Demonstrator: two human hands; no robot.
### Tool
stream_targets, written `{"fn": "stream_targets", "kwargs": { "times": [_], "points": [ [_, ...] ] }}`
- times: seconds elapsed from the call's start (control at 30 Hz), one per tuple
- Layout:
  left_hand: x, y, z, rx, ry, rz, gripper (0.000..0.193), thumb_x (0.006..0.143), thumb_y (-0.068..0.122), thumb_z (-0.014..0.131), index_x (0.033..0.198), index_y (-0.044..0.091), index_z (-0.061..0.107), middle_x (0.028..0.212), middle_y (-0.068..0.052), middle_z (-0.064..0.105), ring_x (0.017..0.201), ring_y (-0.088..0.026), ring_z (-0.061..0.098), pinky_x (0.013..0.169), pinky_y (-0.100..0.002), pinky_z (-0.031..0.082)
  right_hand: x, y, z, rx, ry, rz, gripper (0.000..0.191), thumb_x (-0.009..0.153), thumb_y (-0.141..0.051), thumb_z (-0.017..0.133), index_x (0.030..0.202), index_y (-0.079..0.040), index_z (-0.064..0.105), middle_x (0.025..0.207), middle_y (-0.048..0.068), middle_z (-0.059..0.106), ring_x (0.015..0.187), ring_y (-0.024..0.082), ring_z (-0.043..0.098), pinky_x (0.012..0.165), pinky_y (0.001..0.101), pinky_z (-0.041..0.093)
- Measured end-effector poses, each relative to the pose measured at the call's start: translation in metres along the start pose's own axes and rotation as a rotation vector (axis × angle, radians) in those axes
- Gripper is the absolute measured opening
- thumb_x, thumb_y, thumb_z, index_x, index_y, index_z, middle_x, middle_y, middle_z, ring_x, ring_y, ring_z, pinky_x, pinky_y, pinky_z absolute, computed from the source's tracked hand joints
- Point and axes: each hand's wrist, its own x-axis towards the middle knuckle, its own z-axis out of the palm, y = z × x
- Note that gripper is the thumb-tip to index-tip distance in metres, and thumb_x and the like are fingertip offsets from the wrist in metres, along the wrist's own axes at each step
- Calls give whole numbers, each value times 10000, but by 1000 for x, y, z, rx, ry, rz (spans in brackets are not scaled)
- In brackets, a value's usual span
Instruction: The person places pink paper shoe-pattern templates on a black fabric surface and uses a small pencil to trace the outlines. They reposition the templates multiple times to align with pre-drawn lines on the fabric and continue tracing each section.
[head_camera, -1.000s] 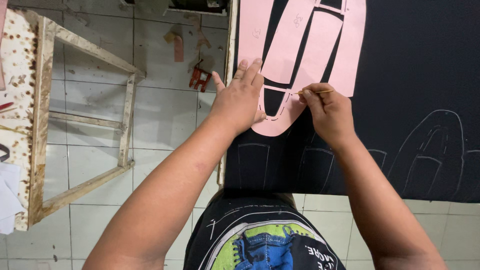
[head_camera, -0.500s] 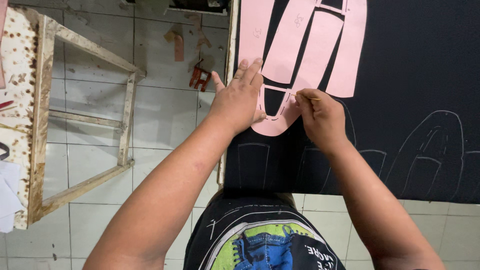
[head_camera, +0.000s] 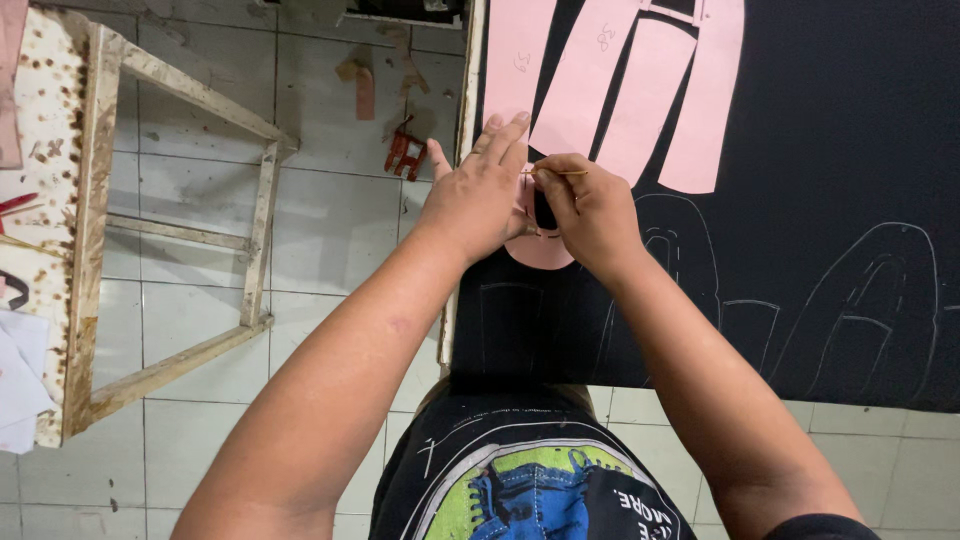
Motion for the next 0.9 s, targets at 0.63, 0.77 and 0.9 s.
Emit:
{"fn": "stream_targets", "kwargs": {
  "times": [0.63, 0.77, 0.9],
  "points": [
    [-2, -4, 4, -37, 28, 32, 898, 735, 357, 857, 1446, 85, 382, 1649, 14, 186, 1534, -226, 175, 1084, -838, 172, 8, 11, -24, 42, 175, -11, 149, 1089, -77, 598, 1164, -32, 719, 1087, 115, 739, 984, 267, 716, 870, 364, 579],
    [-4, 0, 6, -19, 42, 20, 944, 707, 369, 887, 1459, 87, 392, 1663, 22, 176, 1553, -223, 151, 1101, -831, 184, 9, 26, -78, -541, 392, 117, 396, 947, -171, 733, 1251, 61, 634, 1085, 209, 640, 970, 362, 663, 786, 444, 568],
    [-2, 0, 11, -9, 15, -5, 961, 702, 362, 888, 1470, 97, 374, 1666, 32, 144, 1547, -212, 128, 1117, -818, 159, 11, 28, -89, -613, 267, 486, 813, 795, -379, 933, 1301, 105, 519, 1156, 263, 553, 942, 396, 645, 732, 444, 569]
  ]
}}
